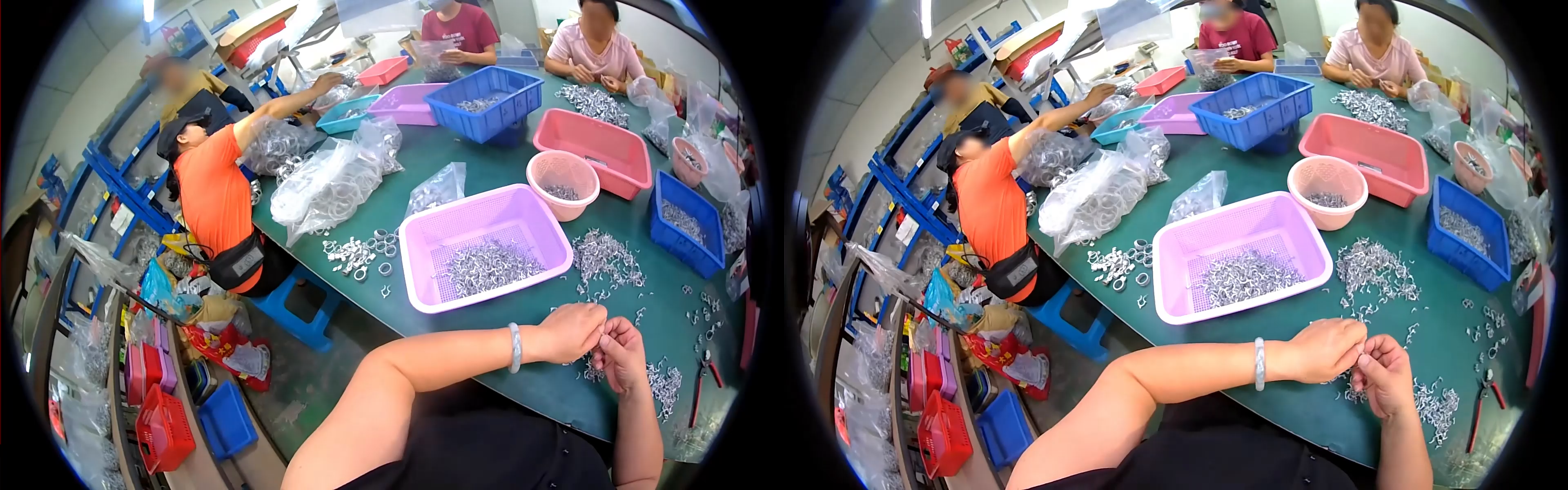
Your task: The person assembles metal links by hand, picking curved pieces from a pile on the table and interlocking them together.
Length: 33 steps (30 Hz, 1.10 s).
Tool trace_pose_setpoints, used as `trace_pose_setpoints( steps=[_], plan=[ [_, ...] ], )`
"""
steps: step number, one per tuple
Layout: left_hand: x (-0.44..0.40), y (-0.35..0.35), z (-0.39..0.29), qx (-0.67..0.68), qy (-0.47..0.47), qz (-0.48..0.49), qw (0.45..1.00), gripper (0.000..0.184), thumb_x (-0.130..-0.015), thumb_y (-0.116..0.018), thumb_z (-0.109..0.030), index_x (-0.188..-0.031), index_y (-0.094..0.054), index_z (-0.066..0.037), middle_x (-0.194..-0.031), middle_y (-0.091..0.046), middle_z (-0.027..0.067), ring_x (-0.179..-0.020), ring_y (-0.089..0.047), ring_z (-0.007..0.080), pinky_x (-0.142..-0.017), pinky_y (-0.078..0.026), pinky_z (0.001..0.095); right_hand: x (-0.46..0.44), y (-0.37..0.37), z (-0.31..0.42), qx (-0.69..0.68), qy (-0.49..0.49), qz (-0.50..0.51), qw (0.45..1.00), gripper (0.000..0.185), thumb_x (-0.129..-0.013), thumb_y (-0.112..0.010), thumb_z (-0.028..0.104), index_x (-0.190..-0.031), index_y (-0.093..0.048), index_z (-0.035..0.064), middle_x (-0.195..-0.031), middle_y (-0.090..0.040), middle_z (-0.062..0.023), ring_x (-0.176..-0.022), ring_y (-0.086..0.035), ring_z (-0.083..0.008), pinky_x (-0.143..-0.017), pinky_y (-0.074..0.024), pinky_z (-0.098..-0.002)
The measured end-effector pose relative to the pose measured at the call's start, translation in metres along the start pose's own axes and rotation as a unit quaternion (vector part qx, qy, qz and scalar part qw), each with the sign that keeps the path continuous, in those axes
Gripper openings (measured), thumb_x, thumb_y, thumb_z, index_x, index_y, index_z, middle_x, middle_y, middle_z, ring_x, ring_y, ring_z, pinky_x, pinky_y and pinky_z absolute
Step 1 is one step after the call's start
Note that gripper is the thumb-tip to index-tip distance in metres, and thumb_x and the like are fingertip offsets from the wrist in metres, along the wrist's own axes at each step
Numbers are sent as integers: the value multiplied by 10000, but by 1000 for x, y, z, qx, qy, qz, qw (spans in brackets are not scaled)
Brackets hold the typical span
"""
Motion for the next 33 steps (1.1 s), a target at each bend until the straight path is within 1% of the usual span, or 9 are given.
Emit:
trace_pose_setpoints(
  steps=[6, 12, 18, 23, 26, 27, 29, 32, 33],
  plan=[
    [-6, -2, 3, 4, -33, -6, 999, 137, -808, -471, -133, -733, -433, -26, -700, -499, 136, -662, -506, 335, -584, -393, 432, -1, 4, 0, 7, -20, -13, 1000, 120, -799, -590, 74, -835, -486, 28, -633, -529, -40, -468, -488, -93, -399, -410, -196],
    [-15, -2, 19, 92, 6, -20, 996, 209, -796, -502, -148, -645, -442, -17, -629, -491, 132, -605, -489, 323, -547, -384, 403, -9, 8, 10, 46, 23, -29, 998, 87, -803, -560, 45, -837, -482, 27, -631, -521, -33, -468, -483, -87, -399, -396, -194],
    [-21, 10, 19, 134, 24, -17, 991, 165, -756, -532, -93, -625, -470, -14, -610, -491, 116, -549, -473, 252, -511, -381, 343, -13, 3, 18, 82, -1, -38, 996, 74, -793, -537, 7, -843, -485, 21, -643, -515, -28, -478, -482, -80, -405, -392, -196],
    [-18, 18, 20, 110, 25, -23, 993, 120, -744, -553, -79, -660, -502, -12, -619, -502, 105, -555, -504, 226, -503, -394, 315, -17, 0, 15, 78, -14, -21, 997, 67, -785, -542, -12, -829, -498, 14, -665, -520, -25, -487, -486, -78, -409, -393, -195],
    [-18, 17, 21, 111, 13, -17, 994, 109, -749, -553, -88, -677, -522, -13, -619, -503, 101, -563, -515, 231, -499, -394, 315, -18, 2, 2, 49, -21, -10, 999, 81, -779, -553, -14, -835, -501, 13, -685, -523, -28, -497, -488, -76, -418, -397, -193],
    [-19, 15, 21, 103, 14, -12, 995, 142, -772, -556, -113, -677, -524, -12, -625, -511, 100, -560, -511, 232, -497, -391, 313, -16, 3, 2, 54, -14, -13, 998, 82, -779, -553, -15, -836, -501, 13, -689, -524, -29, -501, -489, -75, -421, -399, -192],
    [-19, 7, 23, 83, 60, 31, 994, 187, -801, -556, -147, -677, -523, -11, -627, -518, 101, -557, -505, 227, -496, -387, 309, -14, 4, 6, 68, -4, -19, 997, 86, -778, -555, -16, -838, -501, 14, -698, -526, -31, -507, -491, -72, -427, -403, -189],
    [-21, -2, 17, 86, 38, 55, 994, 218, -816, -560, -173, -679, -520, -9, -620, -518, 98, -540, -487, 201, -491, -378, 299, -11, 9, 10, 81, 0, -23, 996, 101, -776, -573, -5, -843, -502, 18, -717, -534, -28, -518, -497, -63, -435, -405, -182],
    [-21, -6, 20, 97, 60, 69, 991, 217, -814, -563, -172, -679, -519, -9, -614, -516, 94, -536, -482, 190, -490, -376, 297, -10, 10, 11, 87, -2, -28, 996, 105, -774, -577, -3, -844, -502, 20, -718, -535, -27, -519, -497, -62, -436, -405, -181]
  ],
)
Point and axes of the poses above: each hand's wrist, its own x-axis away from the middle knuckle, its own y-axis out of the back of the hand, z = x × y, the point moved 10 cm from there along -x, towards the middle knuckle
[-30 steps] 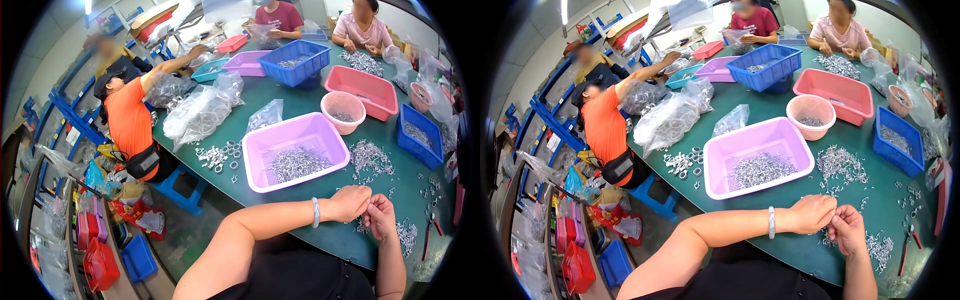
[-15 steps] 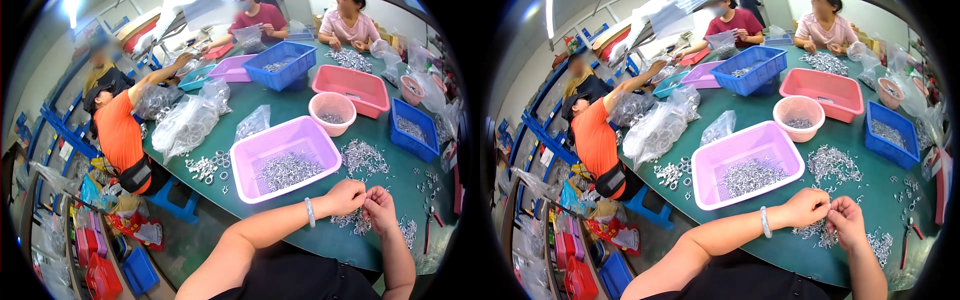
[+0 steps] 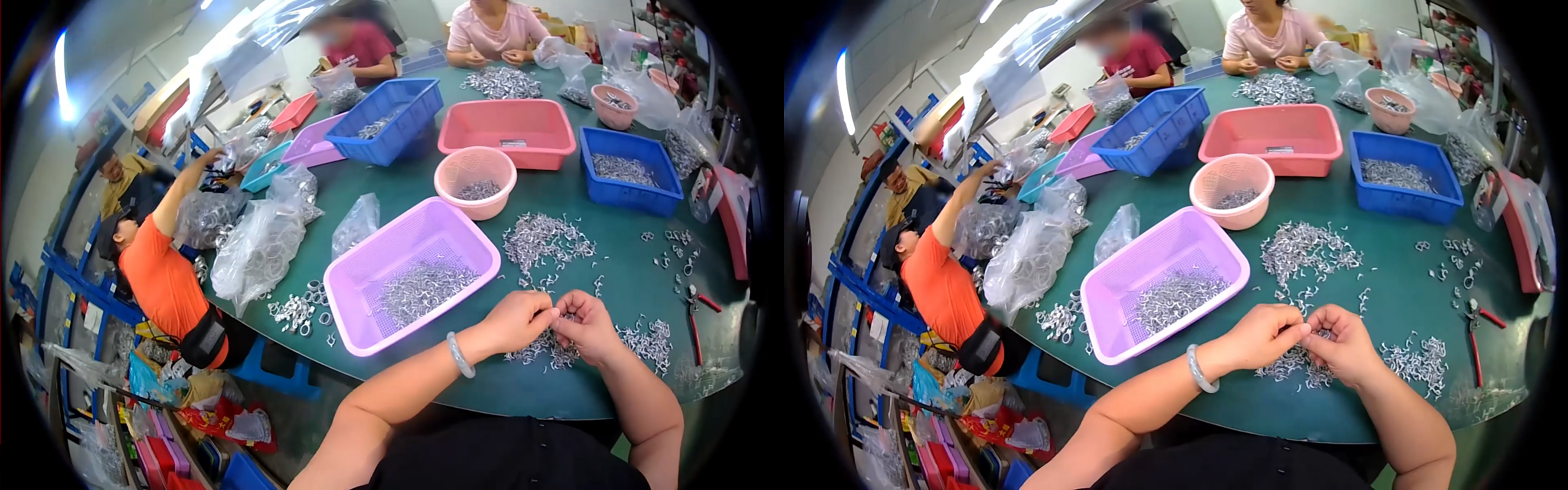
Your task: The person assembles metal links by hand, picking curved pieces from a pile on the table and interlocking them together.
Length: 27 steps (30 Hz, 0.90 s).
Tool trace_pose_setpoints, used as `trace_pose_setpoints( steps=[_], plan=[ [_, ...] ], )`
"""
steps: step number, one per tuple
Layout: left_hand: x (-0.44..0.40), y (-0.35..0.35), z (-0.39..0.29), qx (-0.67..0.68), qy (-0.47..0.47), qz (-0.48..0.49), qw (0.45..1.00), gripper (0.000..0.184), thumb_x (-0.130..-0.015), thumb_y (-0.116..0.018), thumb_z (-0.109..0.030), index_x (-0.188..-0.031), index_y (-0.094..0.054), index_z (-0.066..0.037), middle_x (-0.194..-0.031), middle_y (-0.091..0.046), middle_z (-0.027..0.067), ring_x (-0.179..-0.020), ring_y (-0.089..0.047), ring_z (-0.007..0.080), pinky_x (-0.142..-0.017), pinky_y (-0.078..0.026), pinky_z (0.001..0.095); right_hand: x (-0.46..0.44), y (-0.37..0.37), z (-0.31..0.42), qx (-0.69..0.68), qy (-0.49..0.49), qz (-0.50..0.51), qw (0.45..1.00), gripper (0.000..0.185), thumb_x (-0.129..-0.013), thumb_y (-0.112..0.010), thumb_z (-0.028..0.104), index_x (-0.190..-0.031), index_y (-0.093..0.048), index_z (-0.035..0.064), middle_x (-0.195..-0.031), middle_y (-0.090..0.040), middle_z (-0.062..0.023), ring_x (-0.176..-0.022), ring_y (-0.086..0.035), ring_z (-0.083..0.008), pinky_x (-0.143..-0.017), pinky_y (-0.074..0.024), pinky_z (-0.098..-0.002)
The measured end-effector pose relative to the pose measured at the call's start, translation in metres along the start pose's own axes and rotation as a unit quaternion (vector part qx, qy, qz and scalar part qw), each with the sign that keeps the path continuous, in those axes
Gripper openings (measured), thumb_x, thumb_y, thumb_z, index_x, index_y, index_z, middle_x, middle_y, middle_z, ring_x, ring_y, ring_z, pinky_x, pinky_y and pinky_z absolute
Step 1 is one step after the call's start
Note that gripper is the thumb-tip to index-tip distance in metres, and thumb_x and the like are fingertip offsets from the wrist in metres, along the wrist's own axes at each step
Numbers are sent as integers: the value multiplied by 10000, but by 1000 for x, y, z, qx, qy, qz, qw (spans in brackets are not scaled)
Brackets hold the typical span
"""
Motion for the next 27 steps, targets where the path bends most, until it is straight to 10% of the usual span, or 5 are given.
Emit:
trace_pose_setpoints(
  steps=[8, 16, 27],
  plan=[
    [-10, 6, 1, 11, 25, -9, 1000, 149, -799, -575, -142, -728, -549, -14, -604, -525, 74, -535, -472, 131, -497, -393, 279, -1, 5, 7, -64, 31, -2, 997, 115, -789, -592, 21, -844, -491, 27, -704, -516, -18, -522, -483, -73, -429, -396, -198],
    [11, -19, 50, 339, 196, 28, 920, 89, -863, -514, -119, -831, -541, -40, -724, -568, 15, -621, -515, 71, -568, -422, 187, -3, 4, -3, -72, -3, 13, 997, 111, -799, -528, 3, -907, -502, 8, -739, -526, -33, -550, -480, -80, -457, -383, -200],
    [12, -12, 44, 361, 163, 8, 918, 106, -867, -513, -131, -858, -551, -32, -771, -590, 27, -654, -527, 73, -591, -425, 194, -3, 1, -11, -116, -59, 28, 991, 94, -821, -546, 59, -894, -524, 4, -714, -544, -34, -562, -513, -85, -459, -403, -203]
  ],
)
Point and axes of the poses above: each hand's wrist, its own x-axis away from the middle knuckle, its own y-axis out of the back of the hand, z = x × y, the point moved 10 cm from there along -x, towards the middle knuckle
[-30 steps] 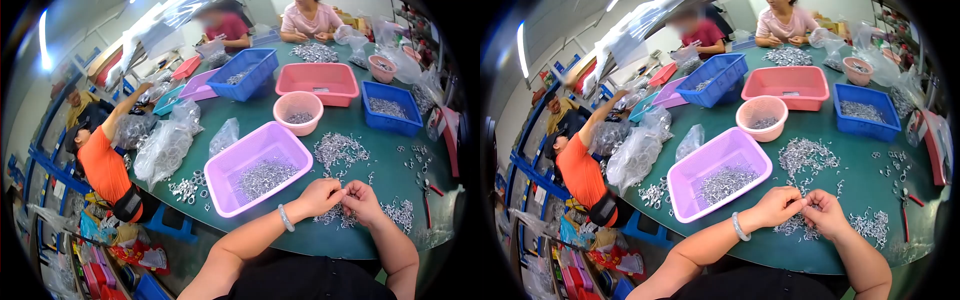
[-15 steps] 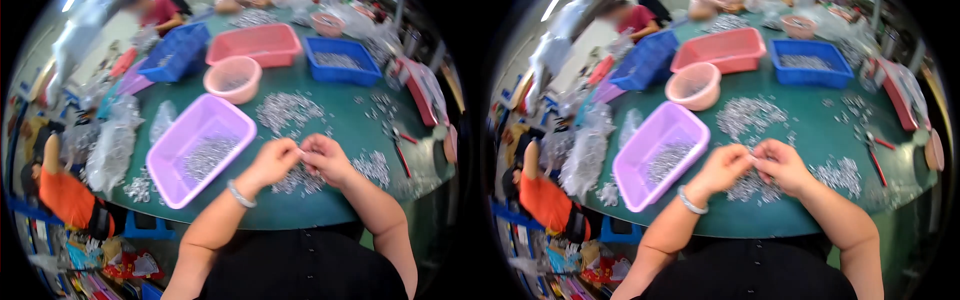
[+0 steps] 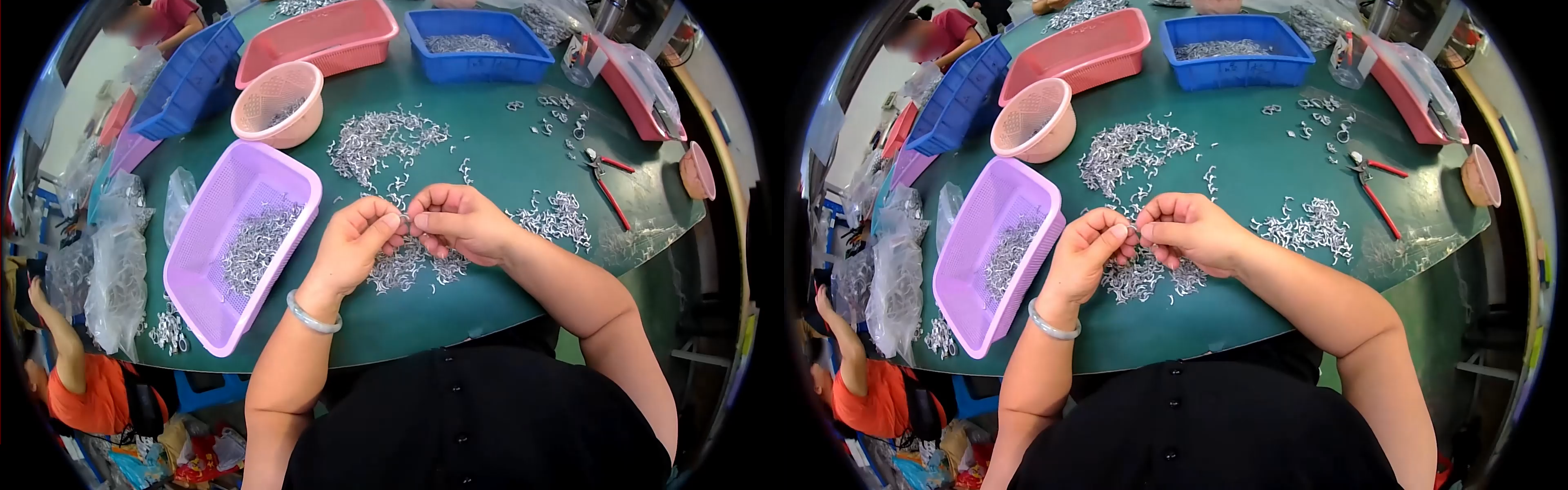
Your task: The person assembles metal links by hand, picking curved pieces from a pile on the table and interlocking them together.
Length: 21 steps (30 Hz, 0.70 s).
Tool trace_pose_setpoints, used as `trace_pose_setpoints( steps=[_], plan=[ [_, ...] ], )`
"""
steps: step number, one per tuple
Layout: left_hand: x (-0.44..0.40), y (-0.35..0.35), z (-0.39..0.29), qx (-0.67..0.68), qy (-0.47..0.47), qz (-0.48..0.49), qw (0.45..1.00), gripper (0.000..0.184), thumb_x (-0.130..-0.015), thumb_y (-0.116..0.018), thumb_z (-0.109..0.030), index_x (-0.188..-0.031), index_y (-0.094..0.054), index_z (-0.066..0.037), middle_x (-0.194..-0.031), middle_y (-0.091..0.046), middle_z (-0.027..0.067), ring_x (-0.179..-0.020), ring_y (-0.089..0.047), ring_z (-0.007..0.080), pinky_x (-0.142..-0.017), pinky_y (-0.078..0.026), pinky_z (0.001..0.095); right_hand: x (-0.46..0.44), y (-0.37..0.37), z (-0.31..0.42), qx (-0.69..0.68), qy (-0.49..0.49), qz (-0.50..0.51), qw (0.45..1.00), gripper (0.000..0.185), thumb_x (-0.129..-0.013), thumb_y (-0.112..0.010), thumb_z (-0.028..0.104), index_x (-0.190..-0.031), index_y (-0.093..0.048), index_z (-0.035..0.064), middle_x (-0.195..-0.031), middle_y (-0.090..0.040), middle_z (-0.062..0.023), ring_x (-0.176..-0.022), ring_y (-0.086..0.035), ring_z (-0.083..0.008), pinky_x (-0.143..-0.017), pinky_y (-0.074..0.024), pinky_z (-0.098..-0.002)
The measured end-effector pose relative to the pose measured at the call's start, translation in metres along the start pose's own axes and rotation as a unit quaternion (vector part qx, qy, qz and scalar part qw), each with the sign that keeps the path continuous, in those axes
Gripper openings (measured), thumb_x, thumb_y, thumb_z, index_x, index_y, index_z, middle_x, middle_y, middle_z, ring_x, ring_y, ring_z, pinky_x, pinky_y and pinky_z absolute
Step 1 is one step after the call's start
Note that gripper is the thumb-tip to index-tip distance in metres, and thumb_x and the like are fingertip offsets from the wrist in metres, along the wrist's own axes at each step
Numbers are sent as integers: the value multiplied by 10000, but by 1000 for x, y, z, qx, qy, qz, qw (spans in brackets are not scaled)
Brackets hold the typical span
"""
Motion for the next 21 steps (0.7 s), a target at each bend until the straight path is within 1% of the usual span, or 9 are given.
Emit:
trace_pose_setpoints(
  steps=[5, 14, 18, 21],
  plan=[
    [-1, 0, 3, 21, 7, 12, 1000, 117, -867, -516, -138, -881, -550, -28, -780, -578, 24, -688, -516, 75, -616, -421, 202, 1, 0, -1, 6, -6, -1, 1000, 89, -820, -553, 68, -882, -532, 7, -712, -543, -23, -562, -510, -76, -458, -402, -192],
    [-2, 0, 2, 33, -20, 10, 999, 93, -858, -527, -106, -882, -555, -21, -763, -566, 18, -689, -517, 74, -620, -424, 200, 3, -4, 7, 62, 51, 7, 997, 96, -798, -575, 40, -884, -541, 11, -761, -544, -18, -580, -496, -61, -464, -403, -178],
    [-3, 0, 1, 38, -32, 4, 999, 92, -856, -532, -101, -883, -551, -15, -748, -561, 12, -685, -517, 75, -617, -422, 200, 4, -4, 7, 57, 48, -1, 997, 91, -805, -584, 61, -874, -547, 16, -751, -545, -17, -573, -493, -59, -464, -402, -177],
    [-2, -2, -6, -29, -84, 12, 996, 96, -859, -527, -98, -881, -554, -8, -745, -564, 14, -685, -520, 77, -615, -424, 202, 3, -2, 6, 46, 45, -6, 998, 88, -814, -588, 84, -862, -548, 21, -728, -544, -14, -566, -493, -58, -460, -399, -179]
  ],
)
Point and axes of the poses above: each hand's wrist, its own x-axis away from the middle knuckle, its own y-axis out of the back of the hand, z = x × y, the point moved 10 cm from there along -x, towards the middle knuckle
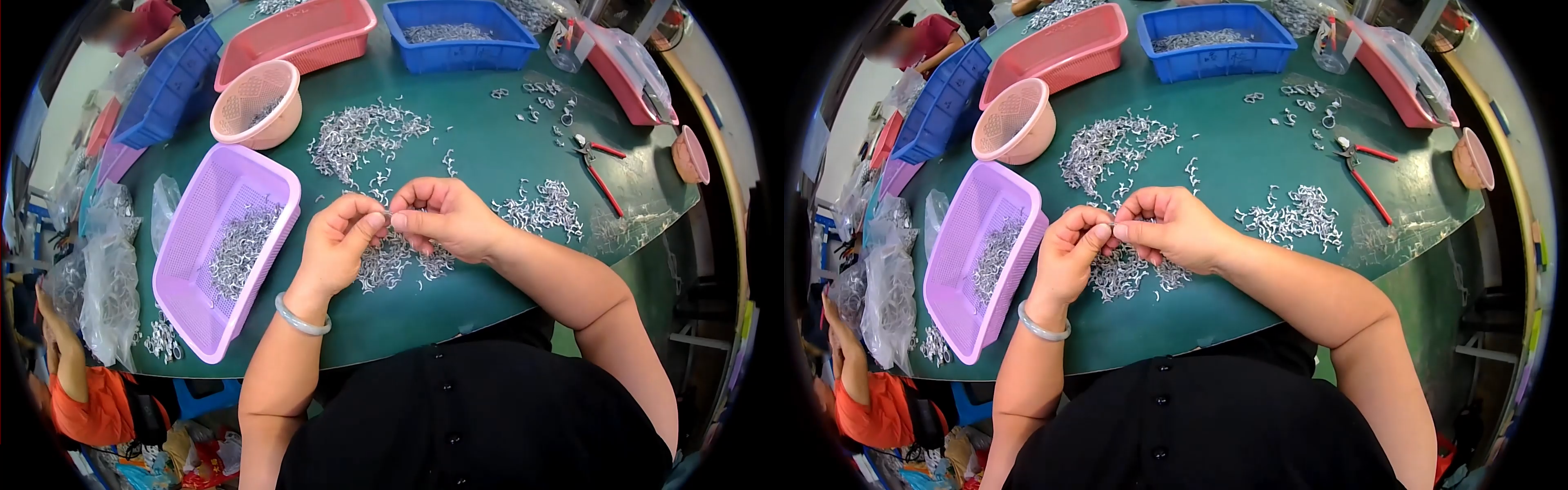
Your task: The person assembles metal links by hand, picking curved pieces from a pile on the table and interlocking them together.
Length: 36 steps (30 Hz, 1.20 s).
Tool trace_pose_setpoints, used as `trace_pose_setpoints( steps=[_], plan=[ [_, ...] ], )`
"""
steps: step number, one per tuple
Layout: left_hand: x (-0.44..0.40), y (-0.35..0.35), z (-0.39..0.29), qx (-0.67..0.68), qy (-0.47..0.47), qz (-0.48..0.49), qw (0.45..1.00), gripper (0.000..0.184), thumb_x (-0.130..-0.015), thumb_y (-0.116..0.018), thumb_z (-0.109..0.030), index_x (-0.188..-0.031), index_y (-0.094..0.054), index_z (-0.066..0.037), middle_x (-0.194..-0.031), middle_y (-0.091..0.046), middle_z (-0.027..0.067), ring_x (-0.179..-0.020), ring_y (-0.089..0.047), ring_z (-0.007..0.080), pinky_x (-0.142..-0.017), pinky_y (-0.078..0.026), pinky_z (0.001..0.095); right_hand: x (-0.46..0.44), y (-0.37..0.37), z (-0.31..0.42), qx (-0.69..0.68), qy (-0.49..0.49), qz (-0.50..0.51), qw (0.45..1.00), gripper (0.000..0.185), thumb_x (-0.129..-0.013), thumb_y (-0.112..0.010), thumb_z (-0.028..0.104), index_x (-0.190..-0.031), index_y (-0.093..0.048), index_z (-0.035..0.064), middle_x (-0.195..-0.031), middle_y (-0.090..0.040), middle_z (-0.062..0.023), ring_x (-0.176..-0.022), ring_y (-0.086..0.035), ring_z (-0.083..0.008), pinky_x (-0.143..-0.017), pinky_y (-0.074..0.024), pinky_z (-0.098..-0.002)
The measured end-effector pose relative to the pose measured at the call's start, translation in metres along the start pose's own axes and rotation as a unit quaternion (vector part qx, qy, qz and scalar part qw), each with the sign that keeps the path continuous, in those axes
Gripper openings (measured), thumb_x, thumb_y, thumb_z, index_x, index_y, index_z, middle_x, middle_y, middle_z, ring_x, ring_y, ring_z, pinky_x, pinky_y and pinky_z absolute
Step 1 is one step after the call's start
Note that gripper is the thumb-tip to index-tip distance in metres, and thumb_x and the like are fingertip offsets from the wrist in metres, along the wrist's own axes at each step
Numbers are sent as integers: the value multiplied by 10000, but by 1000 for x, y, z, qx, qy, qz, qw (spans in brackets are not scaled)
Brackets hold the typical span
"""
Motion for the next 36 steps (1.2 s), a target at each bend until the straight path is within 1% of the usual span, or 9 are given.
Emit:
trace_pose_setpoints(
  steps=[3, 6, 12, 20, 29, 30, 33, 35, 36],
  plan=[
    [2, -1, -6, -56, -26, -8, 998, 109, -866, -515, -98, -885, -563, -2, -756, -574, 20, -686, -522, 79, -614, -427, 206, -1, 3, -3, -19, -5, 1, 1000, 92, -825, -586, 105, -852, -548, 26, -700, -541, -12, -554, -496, -62, -455, -397, -181],
    [3, -2, -8, 10, -7, -13, 1000, 139, -879, -495, -117, -890, -572, -2, -768, -584, 27, -685, -526, 82, -613, -430, 210, -2, 2, -4, -56, -15, 13, 998, 96, -832, -581, 118, -849, -550, 30, -682, -540, -12, -544, -500, -68, -451, -395, -184],
    [4, -3, -5, 47, 16, 14, 999, 176, -897, -459, -143, -903, -571, -7, -800, -596, 45, -680, -534, 92, -600, -425, 205, -4, 1, -7, -91, -34, 28, 995, 98, -839, -575, 126, -856, -552, 33, -680, -541, -15, -543, -505, -76, -449, -392, -193],
    [5, -3, -1, 73, 45, 7, 996, 170, -884, -486, -152, -875, -587, -15, -767, -594, 29, -669, -522, 78, -593, -414, 198, -4, 1, -10, -98, -41, 26, 994, 98, -836, -579, 119, -865, -547, 30, -685, -543, -19, -552, -510, -79, -450, -390, -196],
    [6, -4, 10, 84, 92, -7, 992, 96, -850, -544, -129, -842, -562, -35, -733, -586, 21, -642, -524, 71, -567, -408, 185, -3, 0, -5, -39, -7, 33, 999, 76, -844, -558, 92, -876, -542, 24, -699, -551, -23, -571, -512, -79, -468, -401, -200],
    [6, -4, 11, 86, 96, -7, 992, 89, -848, -548, -125, -838, -557, -37, -728, -585, 21, -641, -525, 72, -563, -408, 185, -3, -1, -6, -52, -14, 30, 998, 79, -845, -550, 82, -892, -540, 19, -720, -554, -31, -585, -517, -86, -486, -411, -206],
    [4, -1, 13, 183, 109, -20, 977, 50, -835, -538, -90, -830, -532, -41, -746, -582, 37, -646, -537, 91, -562, -426, 206, -2, -2, -6, -98, -29, 21, 995, 108, -846, -521, 47, -941, -531, -3, -793, -557, -58, -629, -532, -111, -548, -445, -232],
    [3, 2, 12, 213, 104, -26, 971, 19, -813, -513, -48, -832, -513, -43, -782, -576, 50, -661, -547, 109, -570, -442, 226, -3, -2, -5, -137, -32, 18, 990, 140, -845, -493, 16, -977, -519, -23, -855, -554, -83, -662, -544, -133, -603, -471, -256],
    [3, 3, 11, 228, 102, -29, 968, 35, -802, -500, -27, -833, -504, -44, -800, -573, 57, -668, -552, 117, -575, -450, 236, -3, -2, -5, -129, -29, 18, 991, 158, -841, -481, 1, -994, -509, -31, -877, -550, -92, -678, -550, -143, -625, -477, -268]
  ],
)
Point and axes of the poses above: each hand's wrist, its own x-axis away from the middle knuckle, its own y-axis out of the back of the hand, z = x × y, the point moved 10 cm from there along -x, towards the middle knuckle
